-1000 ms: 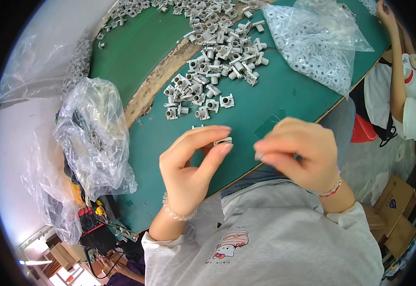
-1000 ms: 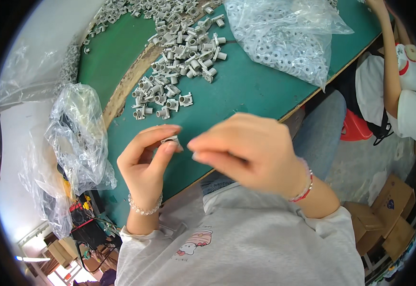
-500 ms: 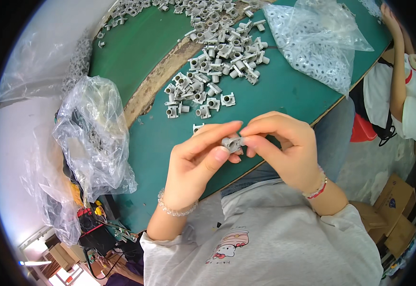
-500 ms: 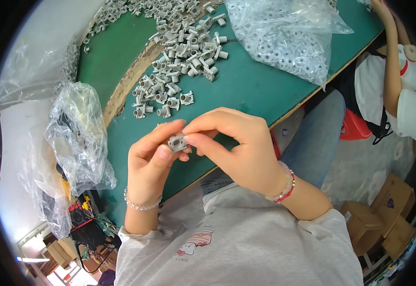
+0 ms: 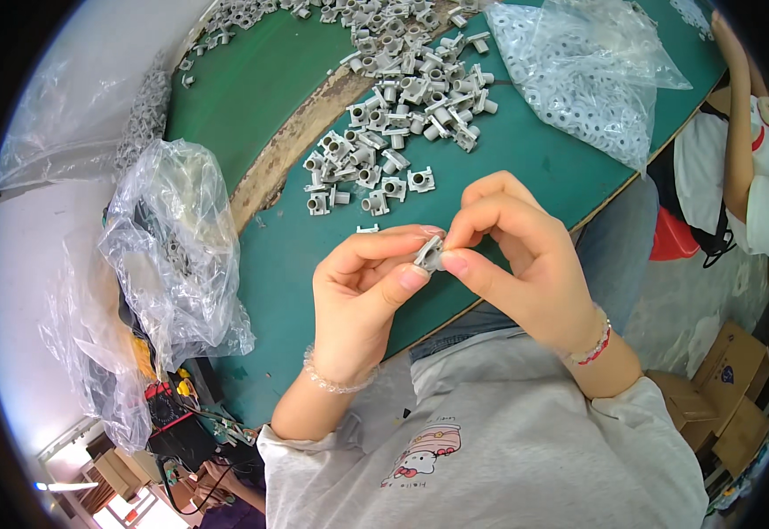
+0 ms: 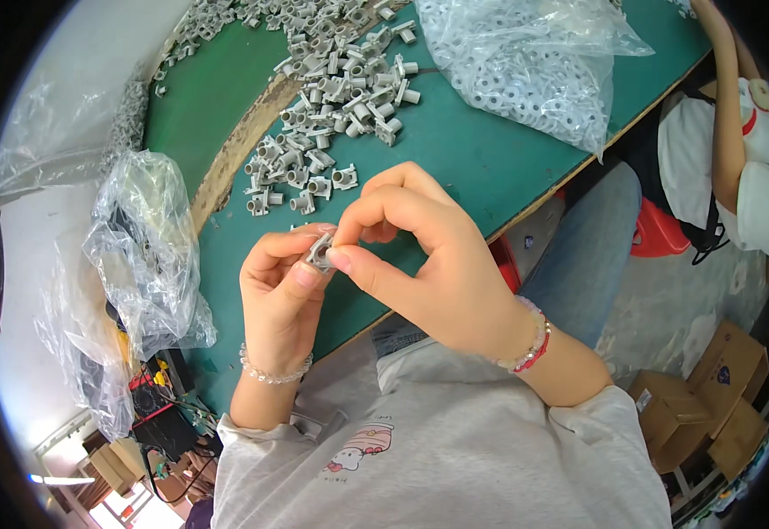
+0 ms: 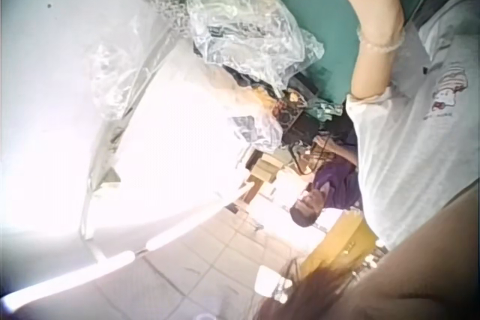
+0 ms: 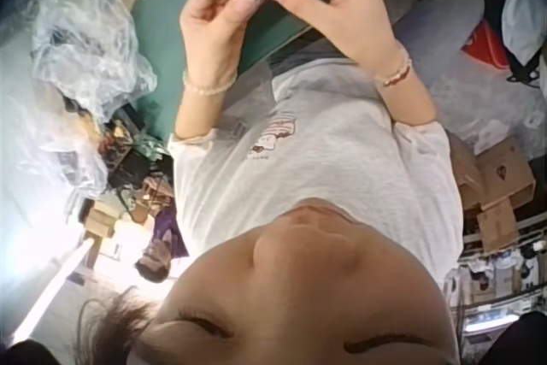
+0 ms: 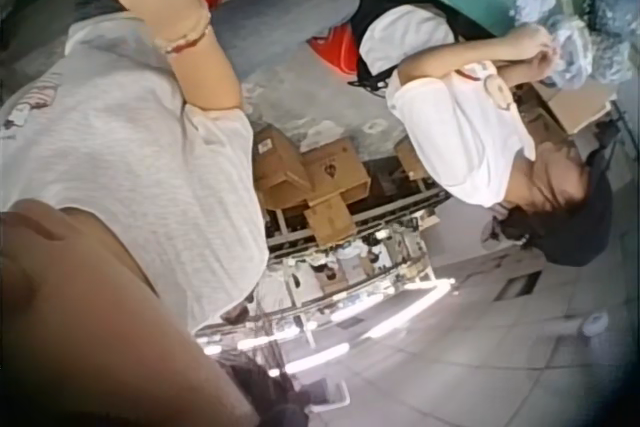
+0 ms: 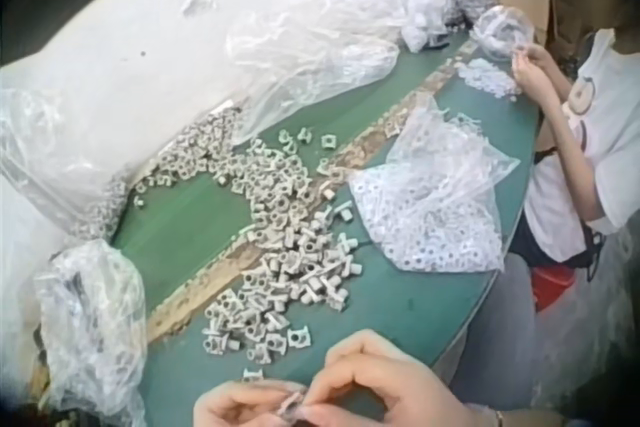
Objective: Assembling small plastic electronic components by hand at a factory workbench.
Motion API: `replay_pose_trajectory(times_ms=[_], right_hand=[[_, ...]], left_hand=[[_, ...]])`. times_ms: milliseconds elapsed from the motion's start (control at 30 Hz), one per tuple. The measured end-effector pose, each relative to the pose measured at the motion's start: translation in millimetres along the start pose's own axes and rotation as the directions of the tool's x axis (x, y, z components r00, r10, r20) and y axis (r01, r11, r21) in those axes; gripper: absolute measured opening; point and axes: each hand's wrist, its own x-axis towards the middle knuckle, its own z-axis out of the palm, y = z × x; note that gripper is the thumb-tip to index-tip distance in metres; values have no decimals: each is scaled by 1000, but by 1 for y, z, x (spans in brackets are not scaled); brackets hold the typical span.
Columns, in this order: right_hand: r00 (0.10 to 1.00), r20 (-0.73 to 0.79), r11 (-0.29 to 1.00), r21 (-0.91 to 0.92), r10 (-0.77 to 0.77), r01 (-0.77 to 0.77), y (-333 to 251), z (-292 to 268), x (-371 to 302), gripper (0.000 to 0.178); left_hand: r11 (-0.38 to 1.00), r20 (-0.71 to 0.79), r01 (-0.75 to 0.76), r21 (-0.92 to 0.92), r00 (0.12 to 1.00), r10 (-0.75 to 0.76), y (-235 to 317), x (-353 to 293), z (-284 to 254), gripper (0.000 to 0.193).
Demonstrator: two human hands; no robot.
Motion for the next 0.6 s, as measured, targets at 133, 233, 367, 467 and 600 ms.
replay_pose_trajectory(times_ms=[133, 233, 367, 467, 600], right_hand=[[1000, -14, 997, 71, -10, 11, 4, 3, 0, 11], [999, -2, 998, 55, -36, 36, 10, 2, 2, 15], [1000, -9, 996, 90, -4, 5, 9, 5, 3, 20], [997, 68, 995, 90, 45, -51, 6, 1, 5, 25], [914, 336, 852, 386, 227, -354, -2, -4, 7, 31]], left_hand=[[1000, -12, -18, -2, 1000, 18, -3, -1, 2, 21], [1000, -10, -30, 4, 999, 30, -3, 0, 2, 20], [999, -17, -39, 10, 999, 39, -4, 1, 1, 19], [999, 8, -10, -44, 1000, 10, -4, 0, 1, 20], [994, 85, -79, -76, 993, 85, -8, -3, -3, 20]])
